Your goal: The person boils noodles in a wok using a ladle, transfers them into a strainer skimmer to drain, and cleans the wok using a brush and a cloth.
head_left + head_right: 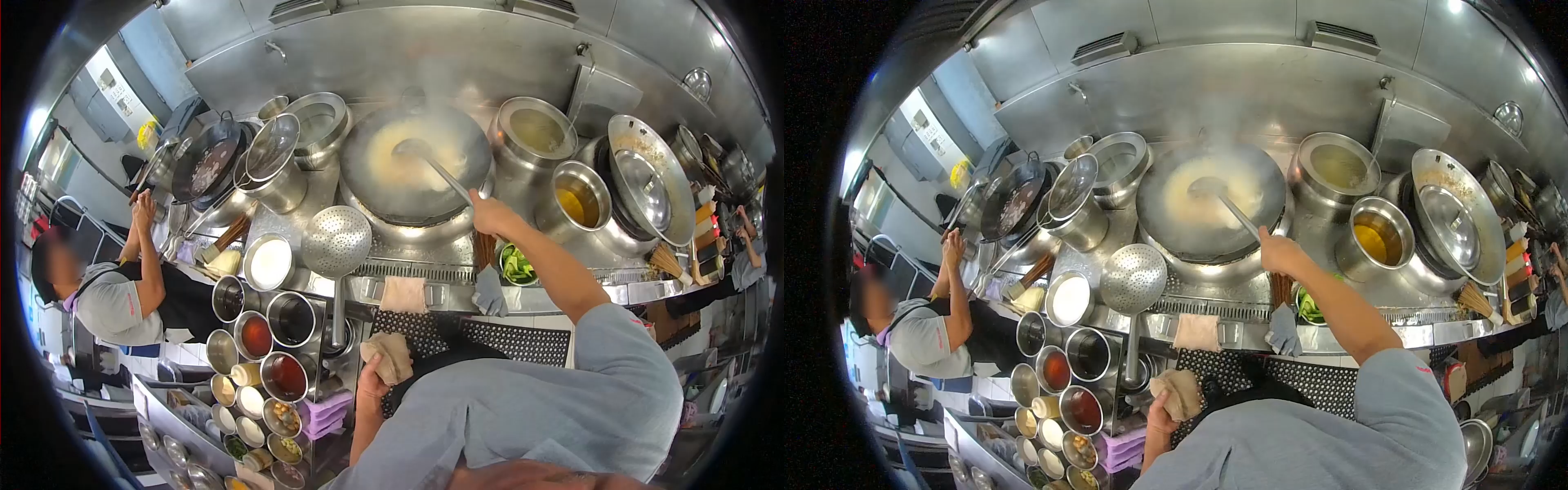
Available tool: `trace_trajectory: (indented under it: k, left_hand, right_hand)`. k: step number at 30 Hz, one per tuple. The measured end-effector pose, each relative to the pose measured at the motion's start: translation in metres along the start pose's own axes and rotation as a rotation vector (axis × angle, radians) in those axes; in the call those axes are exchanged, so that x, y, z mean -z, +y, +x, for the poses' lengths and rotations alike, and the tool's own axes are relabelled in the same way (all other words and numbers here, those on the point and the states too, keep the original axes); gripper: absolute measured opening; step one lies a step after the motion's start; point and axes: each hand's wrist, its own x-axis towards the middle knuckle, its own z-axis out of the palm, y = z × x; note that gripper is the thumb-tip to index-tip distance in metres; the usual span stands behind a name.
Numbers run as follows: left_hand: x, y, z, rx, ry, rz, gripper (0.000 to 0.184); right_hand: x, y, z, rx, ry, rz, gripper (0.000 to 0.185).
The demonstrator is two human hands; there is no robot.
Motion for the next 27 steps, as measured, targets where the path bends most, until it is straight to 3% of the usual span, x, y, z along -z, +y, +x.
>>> trace_trajectory:
  k: [2,18,21,24,27]
  left_hand:
    - [0.007,-0.003,-0.003,-0.016,0.012,-0.001,0.077]
    - [0.022,-0.010,-0.015,-0.041,0.064,-0.033,0.076]
    - [0.011,-0.004,-0.007,-0.035,0.004,-0.003,0.076]
    - [0.012,0.005,-0.004,0.053,-0.051,0.017,0.075]
    - [0.008,0.013,-0.001,0.088,-0.086,0.076,0.073]
  right_hand:
    - [0.020,-0.023,0.001,-0.138,-0.127,0.030,0.065]
    - [0.013,0.001,-0.094,-0.152,-0.193,-0.024,0.063]
    - [0.032,0.012,-0.108,-0.073,-0.168,0.173,0.063]
    - [0.054,0.009,-0.106,-0.151,-0.237,0.443,0.058]
    - [0.025,0.027,-0.048,-0.097,0.059,0.524,0.049]
